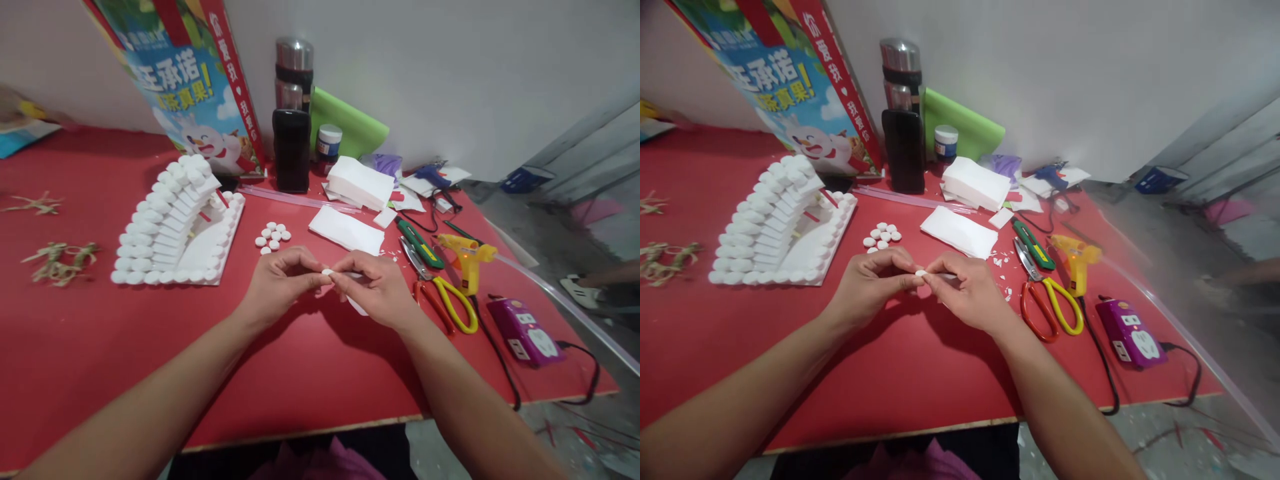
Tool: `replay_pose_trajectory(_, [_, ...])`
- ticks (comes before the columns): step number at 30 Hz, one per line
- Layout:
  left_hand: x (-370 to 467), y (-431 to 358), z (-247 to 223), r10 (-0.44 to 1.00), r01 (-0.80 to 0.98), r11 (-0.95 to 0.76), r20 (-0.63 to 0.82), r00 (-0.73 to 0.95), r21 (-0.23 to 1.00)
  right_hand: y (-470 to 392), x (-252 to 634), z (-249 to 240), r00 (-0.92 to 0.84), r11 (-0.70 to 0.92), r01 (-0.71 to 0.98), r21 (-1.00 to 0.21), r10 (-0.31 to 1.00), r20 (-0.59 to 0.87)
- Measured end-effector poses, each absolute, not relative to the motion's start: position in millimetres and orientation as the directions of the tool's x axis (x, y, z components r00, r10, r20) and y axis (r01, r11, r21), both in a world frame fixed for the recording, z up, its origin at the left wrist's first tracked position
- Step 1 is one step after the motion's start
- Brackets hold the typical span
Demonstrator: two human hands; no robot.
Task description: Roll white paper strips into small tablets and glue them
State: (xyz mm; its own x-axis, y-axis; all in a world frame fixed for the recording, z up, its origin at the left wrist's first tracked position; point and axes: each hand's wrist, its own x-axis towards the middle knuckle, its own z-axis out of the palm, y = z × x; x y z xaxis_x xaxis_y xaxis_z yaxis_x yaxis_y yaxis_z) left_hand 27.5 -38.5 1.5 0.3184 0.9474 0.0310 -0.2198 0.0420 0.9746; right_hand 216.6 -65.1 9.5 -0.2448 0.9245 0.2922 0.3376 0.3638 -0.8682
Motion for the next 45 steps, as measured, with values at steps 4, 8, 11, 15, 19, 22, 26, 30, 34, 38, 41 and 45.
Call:
replay_pose_trajectory(4, [28.7, -39.7, -0.8, 0.955, -0.166, 0.037, 0.014, 0.297, 0.985, -60.8, 217.4, 5.1, -0.225, 0.312, 0.308, -0.899, 0.942, 0.250])
replay_pose_trajectory(8, [29.2, -39.2, 0.3, 0.955, -0.094, -0.007, 0.034, 0.296, 0.996, -59.1, 215.7, -2.9, -0.156, 0.289, 0.323, -0.901, 0.955, 0.251])
replay_pose_trajectory(11, [28.5, -36.4, -0.5, 0.949, -0.120, 0.061, -0.020, 0.315, 0.991, -58.4, 214.2, -8.2, -0.152, 0.316, 0.359, -0.878, 0.948, 0.279])
replay_pose_trajectory(15, [25.0, -30.0, -5.2, 0.902, -0.180, 0.199, -0.108, 0.418, 0.963, -58.3, 213.2, -10.3, -0.168, 0.309, 0.318, -0.896, 0.949, 0.268])
replay_pose_trajectory(19, [23.2, -27.1, -9.9, 0.875, -0.176, 0.168, -0.065, 0.480, 0.970, -59.1, 213.1, -9.6, -0.177, 0.304, 0.295, -0.906, 0.949, 0.261])
replay_pose_trajectory(22, [25.3, -29.6, -11.4, 0.908, -0.124, 0.032, 0.023, 0.419, 0.992, -59.6, 212.0, -9.6, -0.159, 0.295, 0.330, -0.897, 0.954, 0.255])
replay_pose_trajectory(26, [29.1, -35.4, -10.0, 0.947, -0.010, -0.125, 0.122, 0.298, 0.992, -60.1, 208.8, -7.7, -0.105, 0.204, 0.327, -0.923, 0.978, 0.179])
replay_pose_trajectory(30, [29.5, -37.9, -8.7, 0.947, 0.055, -0.197, 0.175, 0.271, 0.979, -60.1, 207.4, -4.2, -0.050, 0.140, 0.387, -0.912, 0.990, 0.131])
replay_pose_trajectory(34, [28.5, -38.0, -8.9, 0.948, 0.074, -0.146, 0.118, 0.294, 0.987, -62.1, 207.2, -3.8, -0.064, 0.199, 0.494, -0.846, 0.979, 0.193])
replay_pose_trajectory(38, [30.9, -38.4, -5.9, 0.959, 0.051, -0.110, 0.092, 0.269, 0.993, -67.7, 203.6, -5.0, -0.094, 0.286, 0.587, -0.757, 0.953, 0.287])
replay_pose_trajectory(41, [31.9, -37.2, -2.5, 0.964, 0.013, -0.084, 0.078, 0.254, 0.996, -69.5, 202.8, -1.4, -0.067, 0.270, 0.591, -0.761, 0.956, 0.287])
replay_pose_trajectory(45, [27.4, -33.2, -1.9, 0.950, -0.013, -0.024, 0.027, 0.312, 1.000, -61.5, 212.1, 8.6, -0.141, -0.133, 0.064, -0.989, 0.980, -0.141])
